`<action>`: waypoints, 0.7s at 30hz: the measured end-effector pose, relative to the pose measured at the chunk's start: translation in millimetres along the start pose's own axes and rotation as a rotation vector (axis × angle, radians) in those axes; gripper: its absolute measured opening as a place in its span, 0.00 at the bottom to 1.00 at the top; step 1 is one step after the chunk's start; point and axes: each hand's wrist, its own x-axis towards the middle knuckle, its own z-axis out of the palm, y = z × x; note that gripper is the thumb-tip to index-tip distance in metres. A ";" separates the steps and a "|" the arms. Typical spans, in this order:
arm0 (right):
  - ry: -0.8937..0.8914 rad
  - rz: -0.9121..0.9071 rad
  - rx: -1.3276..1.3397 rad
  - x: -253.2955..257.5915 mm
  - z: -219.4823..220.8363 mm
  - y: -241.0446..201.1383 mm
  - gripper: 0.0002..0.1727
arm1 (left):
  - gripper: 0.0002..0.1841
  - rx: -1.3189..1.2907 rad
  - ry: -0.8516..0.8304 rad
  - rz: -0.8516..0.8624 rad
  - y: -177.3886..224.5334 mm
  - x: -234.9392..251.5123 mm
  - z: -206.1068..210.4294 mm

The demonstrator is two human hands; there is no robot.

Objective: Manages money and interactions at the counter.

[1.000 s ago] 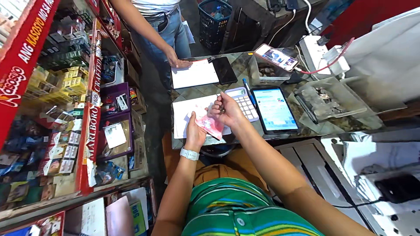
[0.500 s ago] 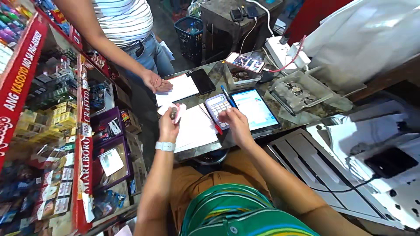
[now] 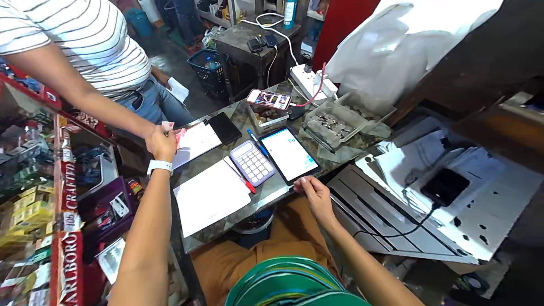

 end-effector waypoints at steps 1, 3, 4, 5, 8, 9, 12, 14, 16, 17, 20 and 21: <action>-0.007 -0.020 0.000 1.6 0.4 1.1 0.15 | 0.22 0.073 -0.016 0.034 3.6 -1.9 -0.3; -0.025 -0.087 -0.045 6.6 0.9 3.7 0.16 | 0.26 0.130 -0.009 0.106 3.0 -5.4 0.8; -0.029 -0.132 -0.100 10.2 0.2 5.6 0.16 | 0.28 0.111 0.020 0.150 -1.0 -9.0 2.2; -0.026 -0.177 -0.179 14.8 -1.4 7.2 0.16 | 0.31 0.081 0.060 0.188 -4.7 -16.8 2.8; 0.024 -0.245 -0.420 31.5 -9.2 10.2 0.15 | 0.35 0.053 0.233 0.330 -21.0 -56.0 7.3; 0.035 -0.233 -0.481 36.8 -12.5 11.8 0.15 | 0.35 0.031 0.269 0.355 -25.1 -69.1 8.5; -0.016 -0.154 -0.711 48.1 -20.5 18.1 0.41 | 0.32 -0.052 0.276 0.345 -42.1 -121.4 18.9; -0.046 -0.113 -0.848 50.2 -17.9 23.8 0.60 | 0.31 -0.079 0.237 0.295 -51.7 -160.6 31.2; -0.070 -0.089 -0.896 51.5 -13.7 22.4 0.69 | 0.31 -0.115 0.227 0.266 -60.3 -191.6 47.7; -0.092 -0.085 -0.914 52.3 -12.6 20.3 0.71 | 0.30 -0.132 0.241 0.265 -63.1 -203.6 56.6; -0.161 -0.082 -0.982 53.0 -8.3 15.4 0.71 | 0.27 -0.161 0.278 0.277 -67.3 -224.6 77.4; -0.159 -0.088 -1.003 53.1 -6.1 14.6 0.69 | 0.25 -0.173 0.289 0.285 -67.1 -226.3 80.7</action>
